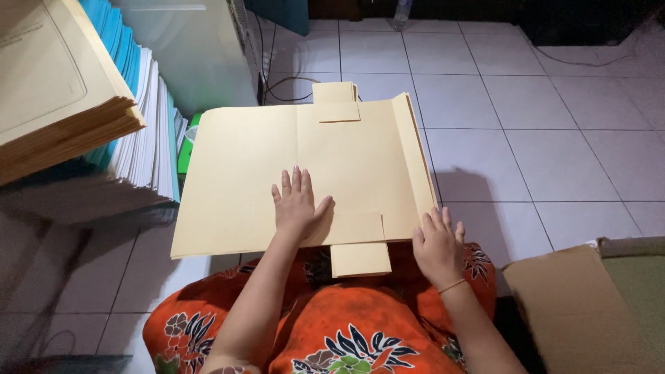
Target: The person sits on the floor and repeatedly folds a large beige paper sheet in half, then unfolds it. They pick up a printed form from a nearby stack, place it on the folded paper, and smooth the paper again. The process of folding and unfolding the paper is repeated multiple times.
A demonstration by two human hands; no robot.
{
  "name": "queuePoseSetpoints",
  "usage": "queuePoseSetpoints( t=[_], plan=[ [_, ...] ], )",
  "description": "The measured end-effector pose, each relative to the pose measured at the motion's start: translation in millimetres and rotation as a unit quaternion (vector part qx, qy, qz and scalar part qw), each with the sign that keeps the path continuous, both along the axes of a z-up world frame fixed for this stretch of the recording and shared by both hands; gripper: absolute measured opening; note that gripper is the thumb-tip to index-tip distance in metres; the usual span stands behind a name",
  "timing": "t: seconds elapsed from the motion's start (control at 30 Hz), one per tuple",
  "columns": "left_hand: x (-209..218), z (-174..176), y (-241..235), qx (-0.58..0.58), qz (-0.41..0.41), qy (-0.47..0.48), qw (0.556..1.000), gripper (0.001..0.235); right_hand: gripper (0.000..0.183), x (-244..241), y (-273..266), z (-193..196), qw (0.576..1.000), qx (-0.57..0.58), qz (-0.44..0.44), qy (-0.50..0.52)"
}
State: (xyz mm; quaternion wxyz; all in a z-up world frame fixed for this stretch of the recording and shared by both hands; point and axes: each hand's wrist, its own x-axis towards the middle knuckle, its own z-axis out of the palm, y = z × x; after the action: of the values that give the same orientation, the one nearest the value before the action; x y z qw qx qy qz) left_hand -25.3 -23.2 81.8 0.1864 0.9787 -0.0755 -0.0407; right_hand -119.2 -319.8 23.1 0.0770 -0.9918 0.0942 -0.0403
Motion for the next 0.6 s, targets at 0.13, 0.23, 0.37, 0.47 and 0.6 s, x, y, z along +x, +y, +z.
queuePoseSetpoints(
  t=[0.13,0.23,0.37,0.47,0.6],
  plan=[
    [7,-6,1,-0.001,-0.003,0.01,1.0,0.088,0.071,29,23,15,0.998,-0.021,0.017,0.053],
    [15,-16,3,0.015,-0.005,0.006,1.0,0.092,0.088,83,26,23,0.993,0.022,0.026,0.109],
    [16,-13,4,0.003,-0.006,0.017,1.0,0.091,0.09,195,14,8,0.995,0.013,0.009,0.103],
    [19,-11,4,-0.003,-0.005,0.029,1.0,0.091,0.095,283,3,-6,0.995,0.012,0.005,0.094],
    [20,-7,2,-0.001,0.0,0.043,0.999,0.091,0.095,355,7,-8,0.995,0.012,-0.01,0.095]
  ],
)
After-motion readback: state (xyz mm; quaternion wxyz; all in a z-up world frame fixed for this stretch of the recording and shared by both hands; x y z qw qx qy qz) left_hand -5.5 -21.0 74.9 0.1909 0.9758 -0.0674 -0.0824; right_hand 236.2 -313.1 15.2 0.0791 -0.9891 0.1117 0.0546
